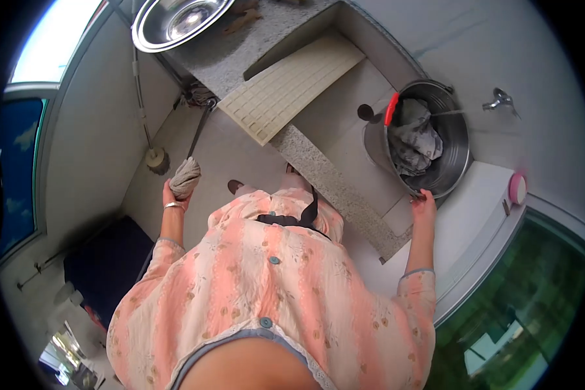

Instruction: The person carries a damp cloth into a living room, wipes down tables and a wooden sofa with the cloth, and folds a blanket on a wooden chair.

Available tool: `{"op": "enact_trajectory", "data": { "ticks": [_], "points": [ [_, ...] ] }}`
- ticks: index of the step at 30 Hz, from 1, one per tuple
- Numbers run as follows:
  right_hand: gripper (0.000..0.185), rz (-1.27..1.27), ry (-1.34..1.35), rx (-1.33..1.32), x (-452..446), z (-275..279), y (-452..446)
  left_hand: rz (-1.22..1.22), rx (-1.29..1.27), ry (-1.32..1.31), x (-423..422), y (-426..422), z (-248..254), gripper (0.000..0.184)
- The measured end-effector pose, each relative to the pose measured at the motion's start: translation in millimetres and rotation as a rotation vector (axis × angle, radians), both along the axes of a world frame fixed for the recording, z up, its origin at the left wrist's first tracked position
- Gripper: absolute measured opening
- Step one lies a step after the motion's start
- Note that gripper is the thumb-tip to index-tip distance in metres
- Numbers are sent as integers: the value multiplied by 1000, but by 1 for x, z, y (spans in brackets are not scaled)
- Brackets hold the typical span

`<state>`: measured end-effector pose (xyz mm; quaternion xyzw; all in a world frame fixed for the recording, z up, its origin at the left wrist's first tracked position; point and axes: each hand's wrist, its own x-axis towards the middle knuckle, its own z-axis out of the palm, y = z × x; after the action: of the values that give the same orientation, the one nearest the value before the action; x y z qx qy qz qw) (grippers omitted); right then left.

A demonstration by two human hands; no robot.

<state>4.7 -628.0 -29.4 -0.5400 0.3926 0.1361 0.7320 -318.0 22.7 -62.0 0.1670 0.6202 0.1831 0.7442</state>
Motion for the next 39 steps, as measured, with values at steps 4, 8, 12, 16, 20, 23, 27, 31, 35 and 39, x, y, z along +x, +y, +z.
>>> {"op": "enact_trajectory", "data": {
  "ticks": [4, 8, 12, 16, 20, 23, 27, 31, 35, 39],
  "points": [
    [41, 2, -74, -9, -3, 10, 20, 94, 32, 37, -7, 2, -2, 43],
    [64, -177, 132, -51, -29, 38, 108, 171, 20, 42, -30, 4, -17, 44],
    [73, -45, -173, -251, -57, 9, 131, 230, -71, 42, -54, 12, -24, 46],
    [74, -240, -147, -354, -67, 22, 161, 181, -135, 97, -85, 28, -28, 46],
    [69, -210, -192, -426, -80, 17, 195, 99, -127, 151, -95, 62, -21, 46],
    [62, -178, -70, -657, -120, -34, 199, 67, -90, 159, -105, 88, -33, 46],
    [47, 184, -357, -1077, -118, -62, 226, 63, -66, 162, -105, 111, -36, 47],
    [37, 283, -259, -1666, -111, -75, 240, 55, -74, 132, -104, 116, -39, 46],
    [32, 306, -148, -1901, -115, -62, 275, 73, -81, 155, -103, 113, -43, 47],
    [33, 341, -113, -1912, -114, -64, 275, 58, -126, 129, -99, 112, -49, 46]
  ]
}}
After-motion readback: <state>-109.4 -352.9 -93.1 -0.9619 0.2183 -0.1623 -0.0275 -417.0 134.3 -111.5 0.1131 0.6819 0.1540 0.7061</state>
